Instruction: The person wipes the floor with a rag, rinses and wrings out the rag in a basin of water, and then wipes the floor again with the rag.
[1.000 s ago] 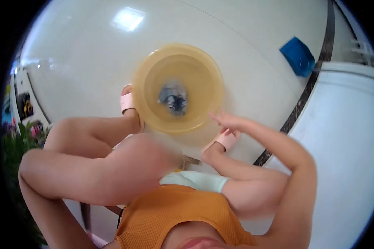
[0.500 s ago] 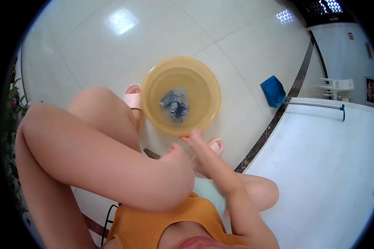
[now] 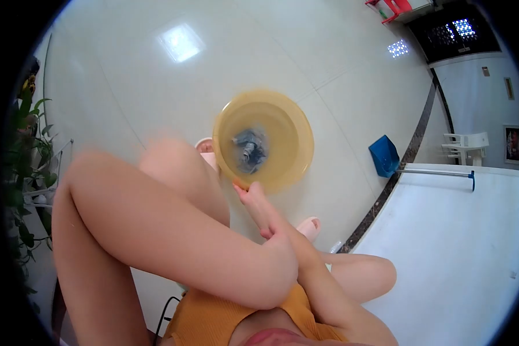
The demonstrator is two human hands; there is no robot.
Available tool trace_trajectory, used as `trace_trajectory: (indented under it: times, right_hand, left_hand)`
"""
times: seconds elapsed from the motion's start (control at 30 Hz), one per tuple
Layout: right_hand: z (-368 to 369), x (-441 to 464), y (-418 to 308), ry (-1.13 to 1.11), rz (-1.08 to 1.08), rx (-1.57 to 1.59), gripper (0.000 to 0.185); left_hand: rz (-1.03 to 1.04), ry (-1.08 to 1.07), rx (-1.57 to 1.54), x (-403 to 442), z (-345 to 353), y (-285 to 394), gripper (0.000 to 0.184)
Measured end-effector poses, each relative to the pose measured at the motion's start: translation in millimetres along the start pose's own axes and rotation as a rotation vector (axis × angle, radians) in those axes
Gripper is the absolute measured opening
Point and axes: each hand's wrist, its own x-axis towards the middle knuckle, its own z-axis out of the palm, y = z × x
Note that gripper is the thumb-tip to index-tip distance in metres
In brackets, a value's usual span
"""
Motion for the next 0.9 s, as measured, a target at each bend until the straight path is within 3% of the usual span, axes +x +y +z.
trace_trajectory:
  times: [0.1,0.17,0.27,0.3,0.33,0.4,0.43,0.5,0.53,0.63,0.77,0.83,0.9]
  right_hand:
    - [27,-10,8,0.012,0.126,0.171,0.041]
    - [43,-16,12,-0.021,0.121,0.180,0.041]
    - [54,-34,14,-0.035,0.141,0.215,0.042]
    - [58,-42,14,-0.036,0.153,0.231,0.042]
    - [55,-38,14,-0.084,0.149,0.207,0.041]
    - [25,16,32,-0.409,0.013,-0.107,0.040]
    - [8,42,36,-0.586,-0.144,-0.285,0.040]
    - [-11,59,31,-0.700,-0.148,-0.391,0.038]
    - [-14,55,24,-0.725,-0.100,-0.416,0.037]
    - [-29,56,1,-0.725,0.066,-0.403,0.032]
    - [-60,59,-29,-0.712,0.076,-0.331,0.026]
    - [-77,42,-44,-0.610,0.016,-0.291,0.023]
    - [-79,-37,-65,-0.450,-0.101,-0.295,0.021]
  left_hand:
    - [-0.010,-0.085,-0.108,5,5,0,0.045]
    - [0.011,-0.265,-0.175,10,-2,-7,0.053]
    - [-0.020,-0.338,-0.158,13,-3,-9,0.052]
    - [0.015,-0.217,-0.075,5,-7,-11,0.044]
    - [0.047,-0.097,0.006,-16,-19,-17,0.036]
    - [0.042,-0.140,0.016,-19,-22,-18,0.034]
    - [0.007,-0.299,-0.055,9,-16,-17,0.040]
    - [-0.056,-0.410,-0.159,30,-4,-19,0.042]
    - [-0.080,-0.366,-0.189,31,-1,-21,0.038]
    - [-0.128,-0.227,-0.246,33,0,-33,0.030]
    - [-0.201,-0.151,-0.337,58,0,-46,0.027]
    - [-0.165,-0.129,-0.263,73,3,-60,0.037]
    - [-0.429,-0.080,-0.247,78,-1,-64,0.031]
